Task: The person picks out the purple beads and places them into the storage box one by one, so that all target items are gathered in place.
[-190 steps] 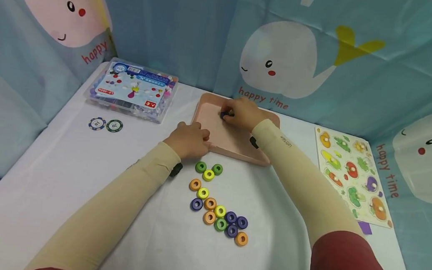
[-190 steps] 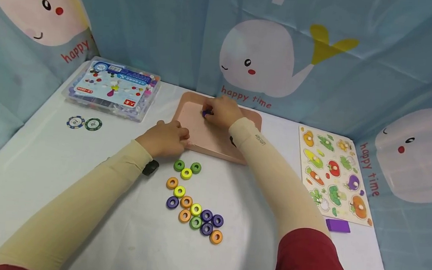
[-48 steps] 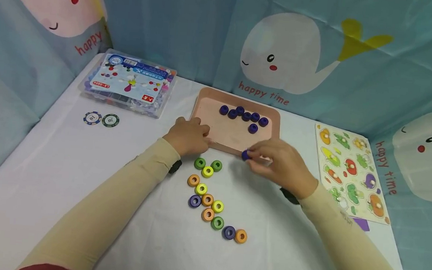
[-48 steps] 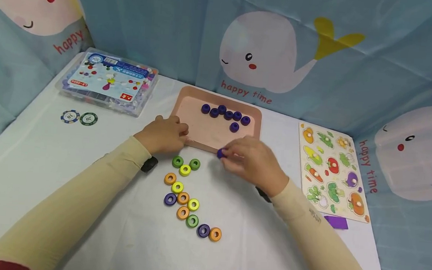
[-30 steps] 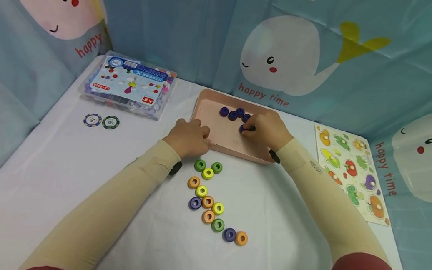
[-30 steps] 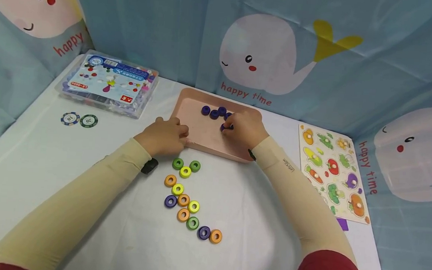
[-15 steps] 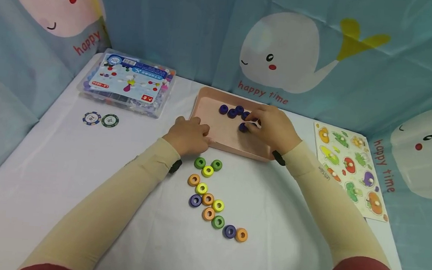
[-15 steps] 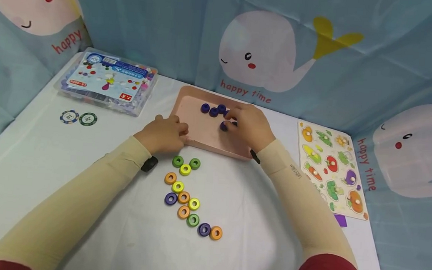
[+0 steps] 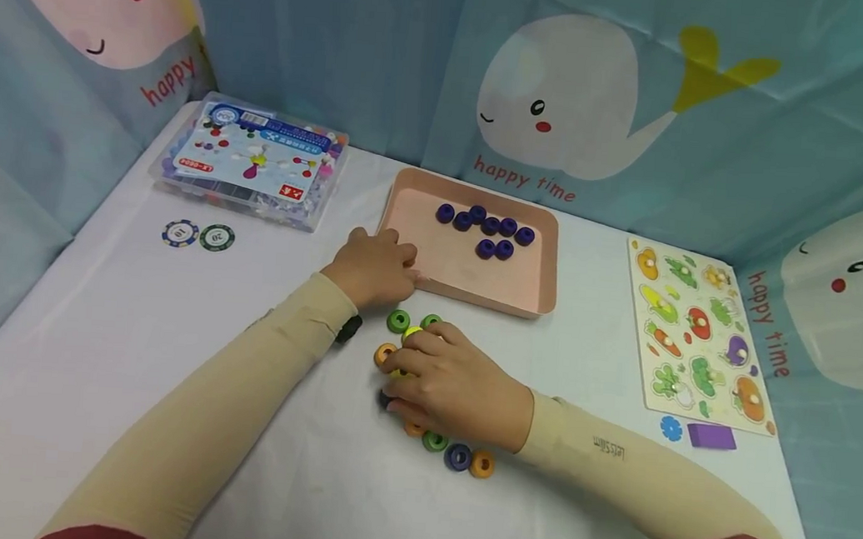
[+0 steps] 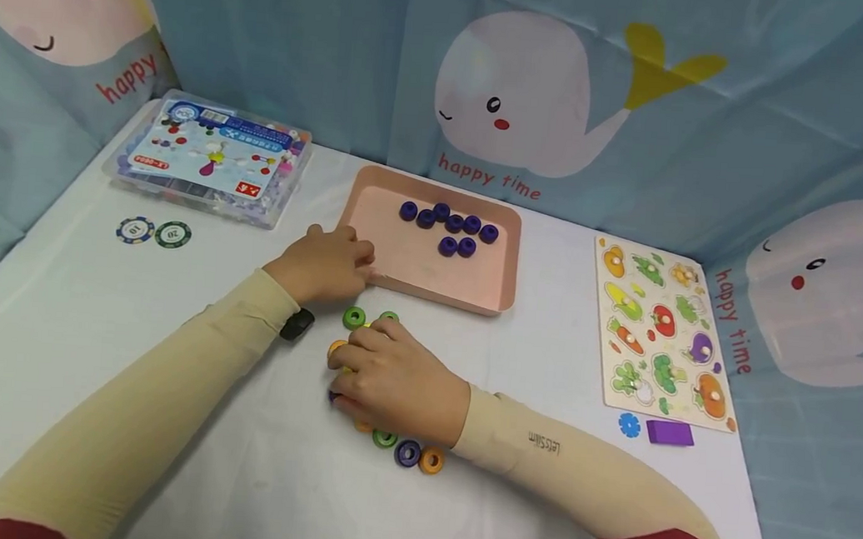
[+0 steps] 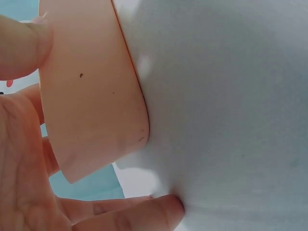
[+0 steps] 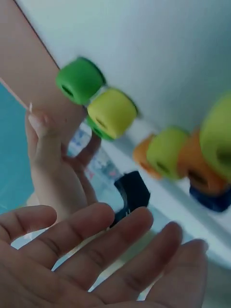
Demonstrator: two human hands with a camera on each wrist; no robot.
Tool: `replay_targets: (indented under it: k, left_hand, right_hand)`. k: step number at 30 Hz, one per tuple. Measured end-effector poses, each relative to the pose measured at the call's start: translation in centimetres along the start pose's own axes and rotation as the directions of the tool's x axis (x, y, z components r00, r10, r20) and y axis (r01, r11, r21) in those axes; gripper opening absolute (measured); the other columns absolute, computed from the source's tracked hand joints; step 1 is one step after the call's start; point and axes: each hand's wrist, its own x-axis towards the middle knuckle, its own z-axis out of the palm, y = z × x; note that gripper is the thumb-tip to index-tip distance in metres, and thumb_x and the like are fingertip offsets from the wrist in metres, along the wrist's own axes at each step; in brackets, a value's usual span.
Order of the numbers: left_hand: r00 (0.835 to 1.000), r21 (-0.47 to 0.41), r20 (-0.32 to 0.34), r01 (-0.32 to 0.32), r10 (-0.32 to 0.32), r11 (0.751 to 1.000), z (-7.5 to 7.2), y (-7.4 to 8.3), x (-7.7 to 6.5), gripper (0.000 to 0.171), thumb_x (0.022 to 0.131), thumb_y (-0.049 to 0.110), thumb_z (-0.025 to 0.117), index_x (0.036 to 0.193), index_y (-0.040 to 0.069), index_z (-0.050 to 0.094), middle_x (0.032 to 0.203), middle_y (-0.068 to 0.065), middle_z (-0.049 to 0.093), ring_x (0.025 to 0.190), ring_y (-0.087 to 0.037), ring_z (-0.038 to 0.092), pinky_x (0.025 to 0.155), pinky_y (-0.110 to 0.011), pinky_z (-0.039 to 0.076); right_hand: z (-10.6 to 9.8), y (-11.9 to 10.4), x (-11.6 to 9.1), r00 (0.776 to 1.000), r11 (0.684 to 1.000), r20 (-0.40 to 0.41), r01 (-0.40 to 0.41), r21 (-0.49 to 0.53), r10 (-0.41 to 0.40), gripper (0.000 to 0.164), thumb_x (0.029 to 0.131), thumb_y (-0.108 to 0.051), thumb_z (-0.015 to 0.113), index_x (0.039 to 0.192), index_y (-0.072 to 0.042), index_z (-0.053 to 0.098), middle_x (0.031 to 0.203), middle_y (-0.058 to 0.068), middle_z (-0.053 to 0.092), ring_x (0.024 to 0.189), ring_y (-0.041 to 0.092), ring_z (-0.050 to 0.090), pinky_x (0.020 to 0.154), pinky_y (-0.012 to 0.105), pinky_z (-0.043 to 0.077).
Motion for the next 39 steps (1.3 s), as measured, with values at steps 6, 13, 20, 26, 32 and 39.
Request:
replay_targets:
  k: [6, 13, 20, 26, 32, 39]
  left_hand:
    - [1.0, 0.004, 0.011, 0.008, -0.008, 1.0, 0.1, 0.0, 0.0, 0.041, 0.101, 0.043, 0.048, 0.124, 0.013, 0.062, 0.12, -0.011, 0.059, 0.108, -0.03, 0.056, 0.102, -0.054, 0.037]
    - [1.0, 0.002, 0.005, 0.01, -0.01, 1.0, 0.2, -0.1, 0.1, 0.041, 0.101, 0.044, 0.047, 0.124, 0.014, 0.062, 0.121, -0.011, 0.059, 0.108, -0.03, 0.056, 0.101, -0.053, 0.037]
    - [1.0, 0.005, -0.002, 0.012, -0.012, 1.0, 0.2, -0.2, 0.2, 0.041, 0.101, 0.045, 0.047, 0.123, 0.014, 0.063, 0.12, -0.011, 0.059, 0.107, -0.03, 0.057, 0.1, -0.052, 0.038]
    - [1.0, -0.001, -0.013, 0.017, -0.017, 1.0, 0.3, -0.2, 0.2, 0.04, 0.1, 0.045, 0.049, 0.121, 0.015, 0.063, 0.117, -0.01, 0.06, 0.104, -0.03, 0.057, 0.099, -0.052, 0.038]
    - [0.999, -0.023, -0.013, 0.035, -0.036, 0.999, 0.3, -0.1, 0.1, 0.04, 0.1, 0.045, 0.049, 0.122, 0.015, 0.064, 0.117, -0.01, 0.059, 0.104, -0.032, 0.055, 0.098, -0.051, 0.039]
    - [1.0, -0.008, -0.015, 0.012, -0.012, 1.0, 0.3, -0.1, 0.1, 0.04, 0.1, 0.044, 0.048, 0.121, 0.015, 0.064, 0.115, -0.01, 0.059, 0.103, -0.03, 0.056, 0.099, -0.051, 0.037]
  right_hand:
    - [1.3, 0.0, 0.0, 1.0, 1.0, 0.03, 0.002, 0.0, -0.002, 0.014, 0.093, -0.04, 0.07, 0.099, -0.031, 0.078, 0.118, -0.012, 0.067, 0.112, 0.012, 0.056, 0.1, 0.038, 0.039]
    - [1.9, 0.0, 0.1, 1.0, 1.0, 0.019, 0.006, -0.001, -0.006, 0.014, 0.093, -0.039, 0.07, 0.097, -0.03, 0.079, 0.115, -0.014, 0.069, 0.109, 0.012, 0.056, 0.102, 0.039, 0.038]
    - [2.1, -0.1, 0.1, 0.999, 0.999, 0.035, 0.037, -0.009, -0.037, 0.014, 0.093, -0.038, 0.071, 0.096, -0.027, 0.079, 0.111, -0.014, 0.07, 0.109, 0.011, 0.057, 0.102, 0.038, 0.04]
    - [2.3, -0.2, 0.1, 0.999, 0.999, 0.018, 0.035, -0.002, -0.035, 0.014, 0.092, -0.037, 0.072, 0.096, -0.027, 0.08, 0.11, -0.015, 0.072, 0.108, 0.009, 0.059, 0.097, 0.033, 0.041]
    - [2.4, -0.2, 0.1, 0.999, 0.999, 0.016, 0.04, -0.005, -0.04, 0.012, 0.092, -0.036, 0.073, 0.095, -0.027, 0.081, 0.108, -0.016, 0.073, 0.102, 0.008, 0.06, 0.094, 0.031, 0.043]
    - [1.6, 0.3, -0.1, 0.998, 0.996, -0.011, 0.054, 0.071, -0.054, 0.011, 0.092, -0.032, 0.073, 0.098, -0.026, 0.081, 0.109, -0.014, 0.073, 0.104, 0.01, 0.059, 0.095, 0.03, 0.044]
